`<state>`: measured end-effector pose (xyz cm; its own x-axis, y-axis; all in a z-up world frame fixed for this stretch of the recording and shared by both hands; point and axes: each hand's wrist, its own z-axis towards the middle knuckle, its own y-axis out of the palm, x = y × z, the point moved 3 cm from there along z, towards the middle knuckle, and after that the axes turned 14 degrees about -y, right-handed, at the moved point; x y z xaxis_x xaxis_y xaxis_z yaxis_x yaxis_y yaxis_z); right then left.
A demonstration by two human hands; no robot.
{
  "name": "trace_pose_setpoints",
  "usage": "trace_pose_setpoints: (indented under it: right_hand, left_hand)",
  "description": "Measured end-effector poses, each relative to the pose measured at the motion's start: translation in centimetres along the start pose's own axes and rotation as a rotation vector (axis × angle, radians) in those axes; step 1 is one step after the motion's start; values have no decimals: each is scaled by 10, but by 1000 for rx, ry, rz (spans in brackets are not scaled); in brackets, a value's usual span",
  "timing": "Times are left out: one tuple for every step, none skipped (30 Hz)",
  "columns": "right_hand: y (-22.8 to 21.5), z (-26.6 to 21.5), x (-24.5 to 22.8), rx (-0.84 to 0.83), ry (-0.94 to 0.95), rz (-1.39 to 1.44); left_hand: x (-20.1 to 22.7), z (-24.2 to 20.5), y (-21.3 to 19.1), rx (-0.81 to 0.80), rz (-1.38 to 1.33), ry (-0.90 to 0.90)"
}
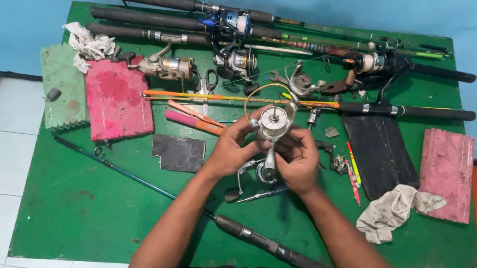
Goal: Repairing a fishing reel by disassembling its components using a screwdriver
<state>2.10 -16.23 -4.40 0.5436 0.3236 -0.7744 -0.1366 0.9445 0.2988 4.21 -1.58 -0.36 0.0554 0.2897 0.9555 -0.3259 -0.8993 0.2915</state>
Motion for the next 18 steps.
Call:
trace_pose_setpoints:
  right_hand:
    - [2, 1, -1, -6, -1, -17]
    - [3, 2, -3, -7, 0, -16]
    - [5, 2, -5, 1, 3, -63]
    - [6, 2, -8, 10, 7, -109]
    - [7, 3, -8, 10, 9, -107]
    - [8, 5, -10, 8, -27, -131]
    - [9, 6, -12, 5, -65, -155]
    - [10, 8, -13, 5, -63, -153]
    - [12, 9, -16, -12, -94, -193]
    - [14, 11, -19, -28, -125, -234]
    - [15, 14, -23, -28, -124, -233]
    - [17, 18, -28, -68, -158, -327]
    - [19, 21, -33, -108, -188, -422]
    - [20, 25, -37, -108, -183, -423]
    - [21, 29, -42, -112, -217, -461]
    - [22, 33, -47, -116, -251, -499]
    - [19, 37, -49, -114, -245, -504]
    - [15, 41, -52, -81, -249, -504]
  left_hand:
    - [-2, 1, -2, -35, -87, -31]
    - [-4, 2, -1, -33, -87, -31]
    - [-5, 2, -1, -15, -107, -7]
    - [-6, 2, -2, 4, -126, 17]
    - [-5, 1, -2, 6, -126, 15]
    - [-4, 1, -2, 0, -176, 16]
    - [-3, 0, -2, -6, -227, 18]
    - [-5, 1, -4, -4, -227, 17]
    - [-7, 1, -6, -15, -273, 23]
    - [-9, 1, -7, -27, -319, 28]
    - [-12, 3, -10, -26, -319, 28]
    - [-15, 4, -13, -37, -377, 31]
    - [-19, 4, -15, -48, -438, 32]
    - [-12, 3, -12, -46, -440, 28]
    - [-7, 3, -10, -71, -538, 13]
    - [-1, 3, -7, -97, -637, -2]
    - [1, 3, -10, -98, -642, -8]
    - [3, 2, -13, -89, -685, -41]
